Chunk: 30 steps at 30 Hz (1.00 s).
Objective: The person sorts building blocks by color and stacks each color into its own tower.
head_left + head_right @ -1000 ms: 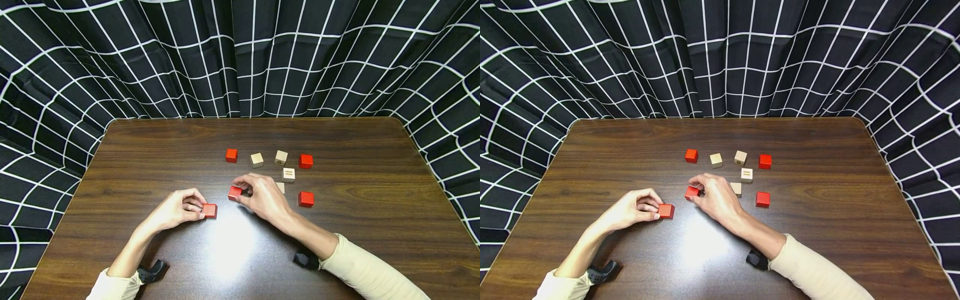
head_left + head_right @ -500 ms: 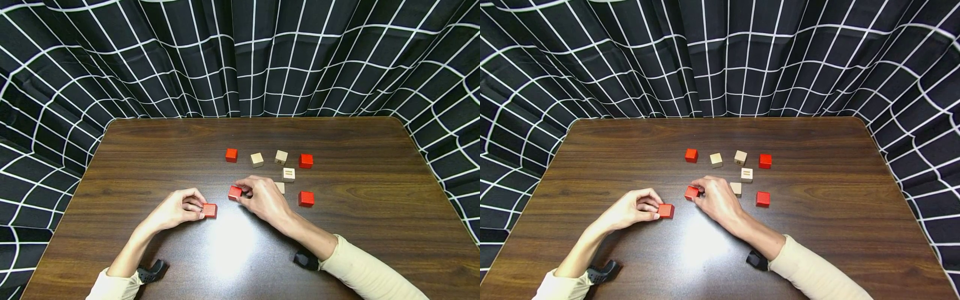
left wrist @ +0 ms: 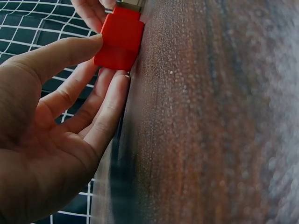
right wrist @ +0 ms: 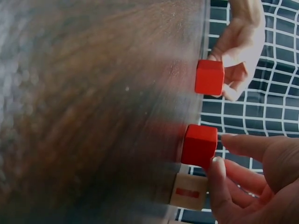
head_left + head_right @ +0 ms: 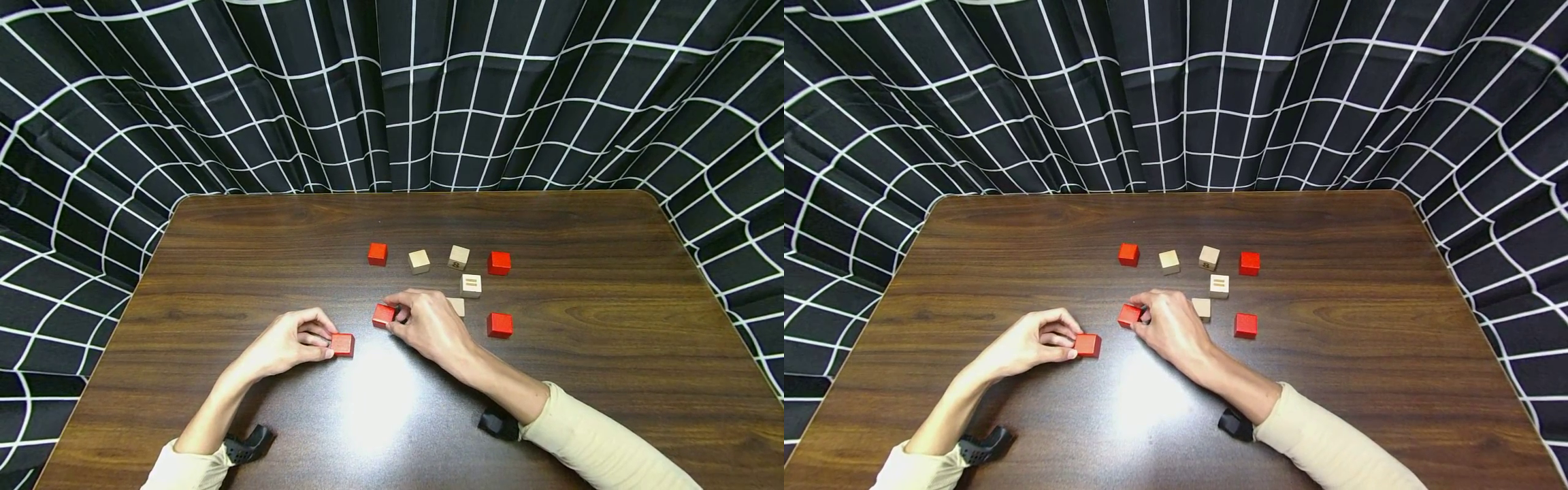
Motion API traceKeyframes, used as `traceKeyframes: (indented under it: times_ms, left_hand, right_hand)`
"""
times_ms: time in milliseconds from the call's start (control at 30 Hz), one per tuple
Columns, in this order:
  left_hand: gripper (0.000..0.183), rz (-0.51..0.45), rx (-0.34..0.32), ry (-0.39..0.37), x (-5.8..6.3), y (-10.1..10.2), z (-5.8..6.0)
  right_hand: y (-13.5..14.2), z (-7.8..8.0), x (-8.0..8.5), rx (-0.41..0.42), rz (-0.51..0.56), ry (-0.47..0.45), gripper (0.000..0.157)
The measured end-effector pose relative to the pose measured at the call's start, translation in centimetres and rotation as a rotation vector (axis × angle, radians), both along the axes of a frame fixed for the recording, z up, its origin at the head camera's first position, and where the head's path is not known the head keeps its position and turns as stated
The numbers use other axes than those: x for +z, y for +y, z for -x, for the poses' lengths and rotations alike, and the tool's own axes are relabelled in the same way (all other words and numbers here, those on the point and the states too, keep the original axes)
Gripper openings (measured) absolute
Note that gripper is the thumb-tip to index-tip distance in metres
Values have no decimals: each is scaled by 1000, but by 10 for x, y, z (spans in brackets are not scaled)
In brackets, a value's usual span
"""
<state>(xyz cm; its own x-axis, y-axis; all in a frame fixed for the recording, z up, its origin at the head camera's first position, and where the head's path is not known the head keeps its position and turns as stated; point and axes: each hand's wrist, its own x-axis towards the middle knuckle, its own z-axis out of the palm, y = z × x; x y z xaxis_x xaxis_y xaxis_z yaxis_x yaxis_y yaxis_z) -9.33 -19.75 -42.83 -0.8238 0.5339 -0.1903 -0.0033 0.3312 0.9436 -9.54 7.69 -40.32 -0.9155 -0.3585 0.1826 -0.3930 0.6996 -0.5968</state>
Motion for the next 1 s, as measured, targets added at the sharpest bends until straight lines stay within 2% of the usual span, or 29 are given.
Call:
traceKeyframes:
  times_ms: [533,833,1000]
  left_hand:
    - [28,-7,-2,-2,-1,0,-1]
    - [27,5,-1,2,0,0,0]
    - [27,13,-3,2,0,0,1]
  right_hand:
    - [-4,-1,-3,29,5,-4,32]
    - [-6,0,-6,45,11,-9,27]
    - [-6,0,-4,34,14,-47,27]
